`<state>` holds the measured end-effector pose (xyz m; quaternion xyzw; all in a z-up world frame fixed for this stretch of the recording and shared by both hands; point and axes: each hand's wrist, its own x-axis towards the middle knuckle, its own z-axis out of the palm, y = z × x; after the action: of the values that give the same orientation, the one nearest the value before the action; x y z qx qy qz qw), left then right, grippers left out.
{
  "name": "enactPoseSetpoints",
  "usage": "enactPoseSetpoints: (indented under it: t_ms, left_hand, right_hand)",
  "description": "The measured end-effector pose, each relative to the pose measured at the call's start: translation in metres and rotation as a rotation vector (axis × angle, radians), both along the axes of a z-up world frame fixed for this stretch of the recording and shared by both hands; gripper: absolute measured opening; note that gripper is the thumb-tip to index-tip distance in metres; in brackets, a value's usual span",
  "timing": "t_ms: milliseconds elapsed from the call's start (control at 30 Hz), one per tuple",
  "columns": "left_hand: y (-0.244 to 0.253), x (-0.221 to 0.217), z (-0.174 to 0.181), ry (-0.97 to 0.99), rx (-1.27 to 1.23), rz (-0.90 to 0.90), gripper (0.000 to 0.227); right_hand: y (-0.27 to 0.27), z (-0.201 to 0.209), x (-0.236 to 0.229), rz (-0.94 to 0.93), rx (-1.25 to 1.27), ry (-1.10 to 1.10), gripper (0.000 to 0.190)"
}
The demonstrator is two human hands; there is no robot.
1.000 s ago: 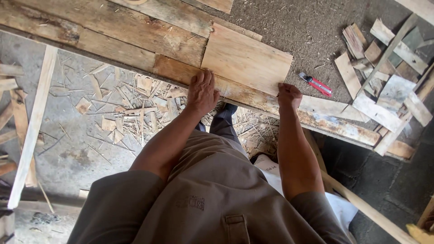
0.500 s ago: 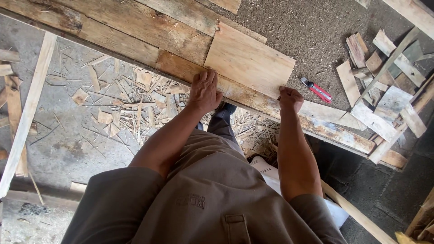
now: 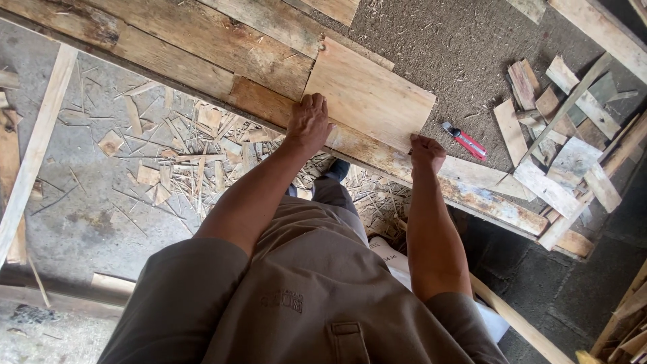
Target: Fitting and trimming small wood panels onto a larger wooden structure.
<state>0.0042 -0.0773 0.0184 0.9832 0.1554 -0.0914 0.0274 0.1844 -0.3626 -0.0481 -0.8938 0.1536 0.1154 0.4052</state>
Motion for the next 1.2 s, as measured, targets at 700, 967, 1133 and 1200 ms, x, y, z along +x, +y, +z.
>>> enactPoseSetpoints:
  t_ms: [700,967,1133,1200]
  left_hand:
    - [-0.015,0.06,-0.029,-0.012,-0.047,0.143,0.042]
    - [-0.017,0.066,-0.032,-0.129,-0.032,0.196,0.052]
    - [-0.018,0.07,-0.04,-0.062,-0.029,0.23,0.054]
    - [-0.015,0.072,-0.042,-0.04,-0.057,0.262,0.059]
  right_hand:
    - [-0.068,0.019,0.06,0.279,-0.103,-0.222,0.015]
    - [-0.087,0.063,0.089,0.779,-0.66,-0.361,0.032]
    - [-0.099,0.057,0.113,0.934,-0.707,-0.371,0.026]
    - [-0.093,0.054,0.124,0.962,-0.697,-0.374,0.023]
